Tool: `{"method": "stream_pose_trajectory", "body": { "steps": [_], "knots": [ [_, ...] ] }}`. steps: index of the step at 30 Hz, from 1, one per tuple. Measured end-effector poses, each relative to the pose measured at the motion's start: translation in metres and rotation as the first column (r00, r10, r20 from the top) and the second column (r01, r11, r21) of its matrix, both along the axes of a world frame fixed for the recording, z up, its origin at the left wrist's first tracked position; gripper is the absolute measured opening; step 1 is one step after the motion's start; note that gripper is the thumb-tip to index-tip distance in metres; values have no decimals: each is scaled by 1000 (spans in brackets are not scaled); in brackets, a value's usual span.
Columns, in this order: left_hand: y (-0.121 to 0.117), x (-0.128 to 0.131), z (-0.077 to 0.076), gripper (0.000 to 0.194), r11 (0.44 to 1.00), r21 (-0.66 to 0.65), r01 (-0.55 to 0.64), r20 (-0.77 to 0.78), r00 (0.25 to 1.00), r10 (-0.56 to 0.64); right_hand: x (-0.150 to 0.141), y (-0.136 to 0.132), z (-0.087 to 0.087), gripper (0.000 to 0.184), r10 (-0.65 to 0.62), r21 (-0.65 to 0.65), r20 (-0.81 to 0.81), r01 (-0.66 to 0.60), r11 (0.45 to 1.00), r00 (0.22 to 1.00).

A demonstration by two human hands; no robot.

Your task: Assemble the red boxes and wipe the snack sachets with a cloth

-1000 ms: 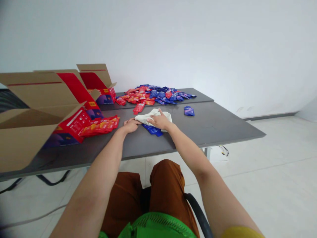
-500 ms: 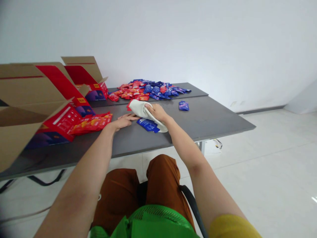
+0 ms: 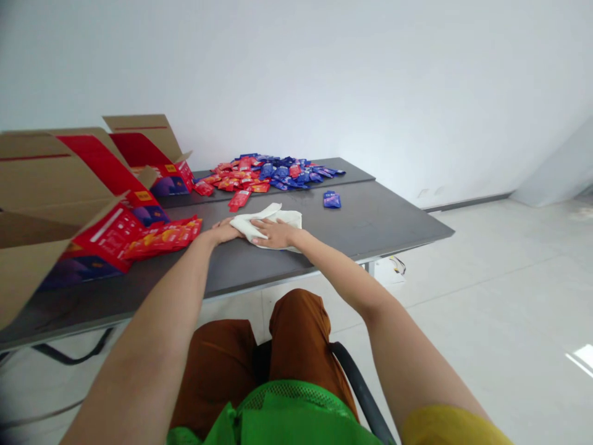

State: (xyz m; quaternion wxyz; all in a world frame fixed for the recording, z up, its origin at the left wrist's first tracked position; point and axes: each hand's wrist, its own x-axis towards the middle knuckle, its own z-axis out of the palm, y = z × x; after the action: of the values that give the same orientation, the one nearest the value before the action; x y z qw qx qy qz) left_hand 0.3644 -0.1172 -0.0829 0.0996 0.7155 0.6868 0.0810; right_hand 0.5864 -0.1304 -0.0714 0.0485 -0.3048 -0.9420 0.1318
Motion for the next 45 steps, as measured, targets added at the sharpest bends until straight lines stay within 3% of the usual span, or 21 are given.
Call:
{"method": "stream_pose_trajectory", "body": {
  "steps": [3, 10, 16, 19, 21, 23, 25, 29, 34, 37, 40, 43, 45],
  "knots": [
    [2, 0, 4, 73, 998, -70, -3, -14, 1000, 2, 20, -19, 0, 74, 44, 21, -12, -43, 999, 999],
    [8, -7, 12, 59, 968, -154, 198, -60, 976, -209, 70, -52, 6, 66, 104, -58, -22, -105, 993, 994],
    [-7, -4, -1, 50, 988, 23, 150, 43, 988, -151, 103, -55, 11, 65, 81, -105, -25, -83, 991, 996],
    [-9, -4, -6, 42, 989, 124, 80, 186, 977, -103, 111, -58, 13, 66, 45, -111, -11, -46, 993, 999],
    [-9, -9, -7, 37, 986, 163, 46, 383, 918, -106, 112, -59, 14, 66, 25, -105, -5, -25, 994, 1000],
    [-8, -13, -9, 38, 981, 194, 26, 595, 791, -139, 110, -58, 13, 66, 8, -99, -1, -8, 995, 1000],
    [-7, -12, -10, 41, 974, 226, -6, 693, 703, -156, 106, -54, 11, 67, -2, -87, 7, 3, 996, 1000],
    [0, 12, -11, 47, 966, 258, -29, 592, 795, -135, 90, -35, 7, 70, -18, -53, 30, 20, 998, 999],
    [8, 35, -6, 59, 982, 183, 40, 220, 972, -81, 67, -5, 1, 64, -84, -20, -1, 84, 996, 996],
    [6, 28, 0, 64, 990, 112, 84, 37, 995, -89, 58, 8, -3, 63, -129, 20, -23, 130, 991, 991],
    [0, 14, 7, 76, 999, 33, 15, -46, 999, -14, 51, 19, -6, 65, -209, 37, 6, 209, 977, 978],
    [-6, 3, 12, 83, 996, 0, -84, -26, 996, 84, 43, 30, -9, 65, -251, 46, 20, 250, 967, 968],
    [-9, -4, 13, 77, 994, -42, -105, 30, 994, 106, 37, 36, -10, 66, -246, 55, 3, 245, 968, 969]
  ]
}}
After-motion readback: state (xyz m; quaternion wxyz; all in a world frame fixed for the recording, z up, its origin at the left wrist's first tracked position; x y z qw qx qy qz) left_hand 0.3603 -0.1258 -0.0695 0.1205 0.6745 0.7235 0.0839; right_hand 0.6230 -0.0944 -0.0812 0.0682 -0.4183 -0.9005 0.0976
